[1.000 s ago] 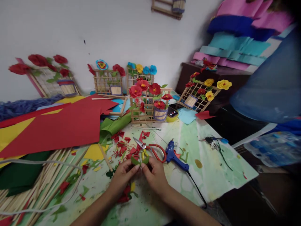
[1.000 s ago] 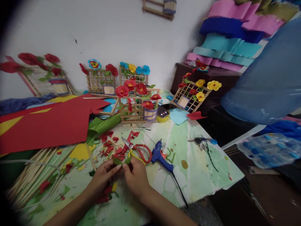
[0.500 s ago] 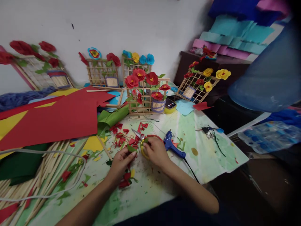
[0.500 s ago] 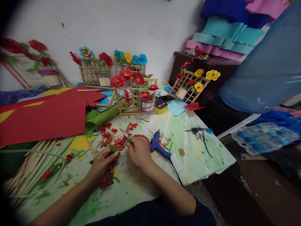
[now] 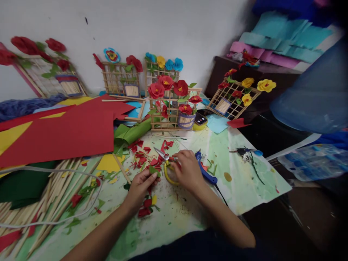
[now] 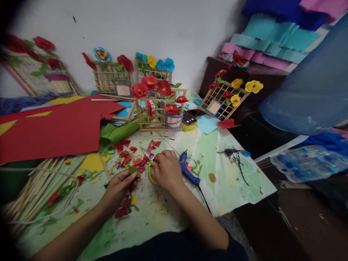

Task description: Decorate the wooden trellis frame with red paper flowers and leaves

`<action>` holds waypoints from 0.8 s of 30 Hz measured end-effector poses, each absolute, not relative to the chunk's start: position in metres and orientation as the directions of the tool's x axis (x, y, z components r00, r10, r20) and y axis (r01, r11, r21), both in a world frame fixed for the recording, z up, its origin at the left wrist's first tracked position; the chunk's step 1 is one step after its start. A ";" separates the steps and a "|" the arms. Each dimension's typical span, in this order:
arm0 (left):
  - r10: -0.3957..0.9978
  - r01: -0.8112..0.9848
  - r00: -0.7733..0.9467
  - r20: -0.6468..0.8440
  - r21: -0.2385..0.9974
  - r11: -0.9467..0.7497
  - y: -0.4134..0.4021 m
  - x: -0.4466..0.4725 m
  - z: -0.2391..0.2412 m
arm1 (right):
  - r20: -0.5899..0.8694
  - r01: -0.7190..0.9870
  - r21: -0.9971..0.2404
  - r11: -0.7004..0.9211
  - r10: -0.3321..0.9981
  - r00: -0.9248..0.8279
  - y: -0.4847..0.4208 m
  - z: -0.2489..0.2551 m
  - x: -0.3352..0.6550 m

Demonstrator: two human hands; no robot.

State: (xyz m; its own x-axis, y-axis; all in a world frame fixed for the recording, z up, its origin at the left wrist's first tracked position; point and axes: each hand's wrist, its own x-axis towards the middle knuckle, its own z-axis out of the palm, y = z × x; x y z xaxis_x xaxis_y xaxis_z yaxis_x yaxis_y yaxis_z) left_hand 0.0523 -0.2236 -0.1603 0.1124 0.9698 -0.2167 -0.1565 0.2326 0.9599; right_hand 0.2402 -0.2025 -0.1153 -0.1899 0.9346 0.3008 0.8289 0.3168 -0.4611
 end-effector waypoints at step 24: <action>0.977 -0.223 -0.020 -0.211 0.954 0.201 -0.220 0.055 -0.159 | 0.289 0.924 -0.368 0.105 0.957 0.007 -0.244 -0.143 0.348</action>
State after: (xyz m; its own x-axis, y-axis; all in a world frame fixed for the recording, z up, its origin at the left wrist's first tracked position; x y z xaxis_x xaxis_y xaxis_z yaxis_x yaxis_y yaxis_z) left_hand 0.0551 -0.2199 -0.1588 -0.0197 0.9774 -0.2107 -0.2227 0.2011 0.9539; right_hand 0.3480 -0.2442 -0.1432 0.0066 0.9574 0.2888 0.9240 0.1046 -0.3677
